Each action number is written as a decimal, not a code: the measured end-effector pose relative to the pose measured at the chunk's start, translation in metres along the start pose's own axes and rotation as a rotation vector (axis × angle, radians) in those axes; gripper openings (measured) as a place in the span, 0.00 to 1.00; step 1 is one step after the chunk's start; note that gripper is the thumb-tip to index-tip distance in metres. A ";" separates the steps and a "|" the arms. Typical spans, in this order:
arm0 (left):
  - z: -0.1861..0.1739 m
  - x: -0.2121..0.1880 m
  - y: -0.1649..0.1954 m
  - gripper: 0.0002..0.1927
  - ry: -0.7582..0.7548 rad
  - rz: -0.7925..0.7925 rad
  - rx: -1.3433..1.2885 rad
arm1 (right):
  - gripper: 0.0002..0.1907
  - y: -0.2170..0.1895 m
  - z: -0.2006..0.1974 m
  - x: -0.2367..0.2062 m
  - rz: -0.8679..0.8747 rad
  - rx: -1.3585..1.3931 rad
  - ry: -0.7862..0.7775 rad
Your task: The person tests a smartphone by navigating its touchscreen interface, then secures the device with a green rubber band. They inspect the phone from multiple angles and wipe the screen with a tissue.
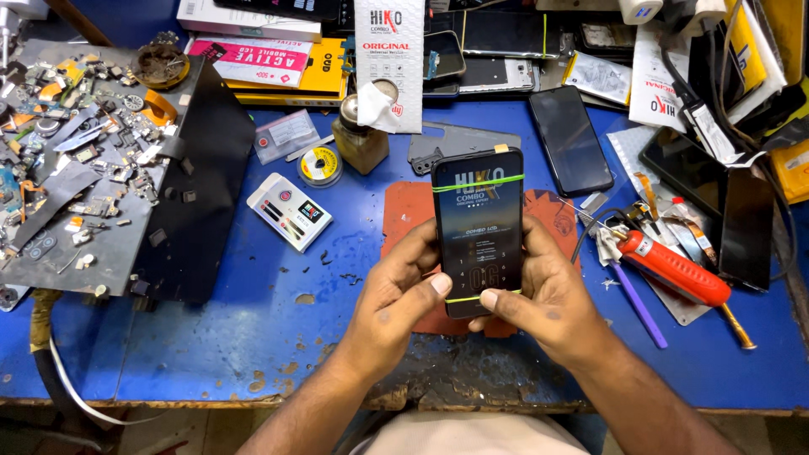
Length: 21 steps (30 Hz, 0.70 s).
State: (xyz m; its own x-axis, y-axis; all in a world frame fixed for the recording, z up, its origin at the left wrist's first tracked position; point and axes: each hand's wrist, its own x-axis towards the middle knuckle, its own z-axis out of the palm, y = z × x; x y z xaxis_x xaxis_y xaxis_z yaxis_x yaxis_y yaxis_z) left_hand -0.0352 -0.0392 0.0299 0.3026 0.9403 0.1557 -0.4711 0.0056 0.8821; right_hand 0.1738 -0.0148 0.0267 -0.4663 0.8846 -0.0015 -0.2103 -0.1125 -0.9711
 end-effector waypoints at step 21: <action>0.000 -0.001 -0.001 0.31 0.001 0.004 0.012 | 0.39 -0.005 0.001 -0.003 0.029 0.020 -0.008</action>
State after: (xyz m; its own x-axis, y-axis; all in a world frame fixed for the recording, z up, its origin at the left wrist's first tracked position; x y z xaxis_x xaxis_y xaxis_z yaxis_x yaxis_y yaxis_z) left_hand -0.0347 -0.0399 0.0294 0.2995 0.9408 0.1589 -0.4626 -0.0025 0.8866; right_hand 0.1758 -0.0169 0.0322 -0.4791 0.8773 -0.0279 -0.2133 -0.1472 -0.9658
